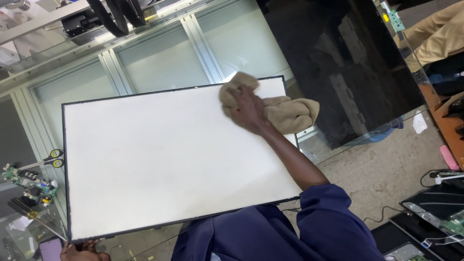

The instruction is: The person wipes the back of a large white monitor screen with a cloth, then peels off a protective plastic film from a corner by hand and continues wiping the exposed surface.

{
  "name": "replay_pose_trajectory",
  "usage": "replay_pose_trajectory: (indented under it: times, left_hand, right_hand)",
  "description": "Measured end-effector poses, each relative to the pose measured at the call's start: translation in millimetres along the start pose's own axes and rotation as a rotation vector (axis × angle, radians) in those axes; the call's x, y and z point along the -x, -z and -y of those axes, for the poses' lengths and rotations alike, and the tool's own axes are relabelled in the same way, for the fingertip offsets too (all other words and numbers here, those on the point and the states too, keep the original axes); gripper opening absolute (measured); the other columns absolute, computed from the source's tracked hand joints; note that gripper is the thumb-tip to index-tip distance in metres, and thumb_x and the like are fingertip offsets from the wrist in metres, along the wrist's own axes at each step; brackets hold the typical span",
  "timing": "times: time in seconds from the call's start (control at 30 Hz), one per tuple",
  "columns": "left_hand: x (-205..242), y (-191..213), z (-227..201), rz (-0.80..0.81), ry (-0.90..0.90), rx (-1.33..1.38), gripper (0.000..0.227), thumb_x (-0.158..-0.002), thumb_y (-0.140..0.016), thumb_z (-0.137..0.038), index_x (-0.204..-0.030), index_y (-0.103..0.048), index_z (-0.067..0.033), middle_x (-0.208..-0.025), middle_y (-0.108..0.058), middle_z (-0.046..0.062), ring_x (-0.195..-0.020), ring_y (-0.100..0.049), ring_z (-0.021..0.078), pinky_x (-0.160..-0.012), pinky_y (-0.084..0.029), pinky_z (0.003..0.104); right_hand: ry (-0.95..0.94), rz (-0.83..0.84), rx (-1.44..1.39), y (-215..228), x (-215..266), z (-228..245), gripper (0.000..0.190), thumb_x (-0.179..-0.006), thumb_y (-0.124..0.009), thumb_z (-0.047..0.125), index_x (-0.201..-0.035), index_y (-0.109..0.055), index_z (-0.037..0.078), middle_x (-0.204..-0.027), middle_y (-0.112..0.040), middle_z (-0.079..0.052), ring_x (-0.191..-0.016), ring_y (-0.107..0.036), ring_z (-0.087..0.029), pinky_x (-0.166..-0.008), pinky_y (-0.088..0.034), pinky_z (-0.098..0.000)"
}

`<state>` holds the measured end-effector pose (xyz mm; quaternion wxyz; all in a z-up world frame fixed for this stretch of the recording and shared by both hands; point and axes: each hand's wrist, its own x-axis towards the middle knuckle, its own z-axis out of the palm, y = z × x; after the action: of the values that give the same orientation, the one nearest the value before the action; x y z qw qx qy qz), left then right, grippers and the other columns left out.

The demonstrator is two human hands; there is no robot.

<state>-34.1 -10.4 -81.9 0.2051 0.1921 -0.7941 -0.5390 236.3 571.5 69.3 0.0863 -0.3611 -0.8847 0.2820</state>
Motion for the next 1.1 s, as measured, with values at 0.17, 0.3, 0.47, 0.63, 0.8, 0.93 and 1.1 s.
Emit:
replay_pose_trajectory:
  times: [0.17, 0.3, 0.47, 0.63, 0.8, 0.93, 1.1]
  left_hand:
    - [18, 1, -33, -0.011, 0.153, -0.069, 0.023, -0.099, -0.044, -0.022, -0.107, -0.065, -0.0188, -0.073, -0.065, 0.002, -0.046, -0.059, 0.0105, -0.043, -0.053, 0.021]
    - [12, 5, -29, 0.056, 0.296, 0.115, 0.023, -0.089, -0.056, -0.033, -0.105, -0.067, -0.0217, -0.071, -0.061, 0.000, -0.049, -0.057, 0.0138, -0.053, -0.060, 0.022]
    - [17, 1, -37, 0.018, 0.175, -0.055, 0.022, -0.099, -0.043, -0.023, -0.106, -0.063, -0.0183, -0.079, -0.066, 0.002, -0.048, -0.057, 0.0098, -0.043, -0.056, 0.019]
    - [14, -7, -27, 0.008, 0.113, 0.143, 0.035, -0.088, -0.050, -0.038, -0.097, -0.070, -0.0117, -0.081, -0.069, 0.006, -0.049, -0.053, 0.0113, -0.041, -0.052, 0.022]
    - [16, 0, -28, 0.053, 0.075, 0.069, 0.021, -0.097, -0.042, -0.015, -0.101, -0.062, -0.0095, -0.071, -0.061, 0.003, -0.050, -0.053, 0.0101, -0.044, -0.049, 0.021]
    - [23, 0, -58, 0.112, 0.261, -0.051, 0.034, -0.094, -0.037, -0.017, -0.110, -0.068, -0.0153, -0.074, -0.066, -0.003, -0.047, -0.055, 0.0039, -0.041, -0.053, 0.014]
    - [28, 6, -63, 0.149, 0.320, 0.176, 0.021, -0.087, -0.047, -0.024, -0.102, -0.060, -0.0161, -0.072, -0.056, -0.003, -0.064, -0.055, 0.0081, -0.058, -0.049, 0.018]
  right_hand:
    - [-0.336, -0.376, 0.498, 37, -8, -105, 0.050, -0.079, -0.074, 0.034, -0.121, -0.060, 0.012, -0.111, -0.058, -0.020, -0.095, -0.059, -0.037, -0.059, -0.054, -0.0509]
    - [-0.375, -0.655, 0.360, 76, 26, -104, 0.044, -0.082, -0.073, 0.023, -0.120, -0.061, 0.004, -0.099, -0.052, -0.016, -0.088, -0.058, -0.038, -0.058, -0.050, -0.0538]
    - [-0.048, -0.407, 0.145, 2, 45, -49, 0.062, -0.079, -0.070, 0.022, -0.134, -0.050, 0.004, -0.127, -0.047, -0.021, -0.110, -0.054, -0.041, -0.070, -0.051, -0.0536]
    - [0.388, 0.103, 0.075, -25, 76, 30, 0.060, -0.078, -0.067, 0.017, -0.136, -0.048, 0.013, -0.121, -0.050, -0.021, -0.099, -0.056, -0.041, -0.050, -0.049, -0.0500]
    - [-0.088, -0.109, 0.338, 17, 69, -87, 0.079, -0.084, -0.064, 0.026, -0.154, -0.031, 0.012, -0.119, -0.060, -0.021, -0.103, -0.058, -0.042, -0.063, -0.053, -0.0492]
    - [-0.369, -0.306, 0.644, 116, 128, -143, 0.062, -0.085, -0.074, 0.054, -0.125, -0.060, 0.010, -0.109, -0.060, -0.020, -0.095, -0.059, -0.034, -0.066, -0.053, -0.0462]
    - [-0.186, -0.734, 0.401, 180, 193, -73, 0.045, -0.088, -0.080, 0.020, -0.123, -0.062, -0.004, -0.102, -0.058, -0.020, -0.088, -0.059, -0.037, -0.069, -0.046, -0.0498]
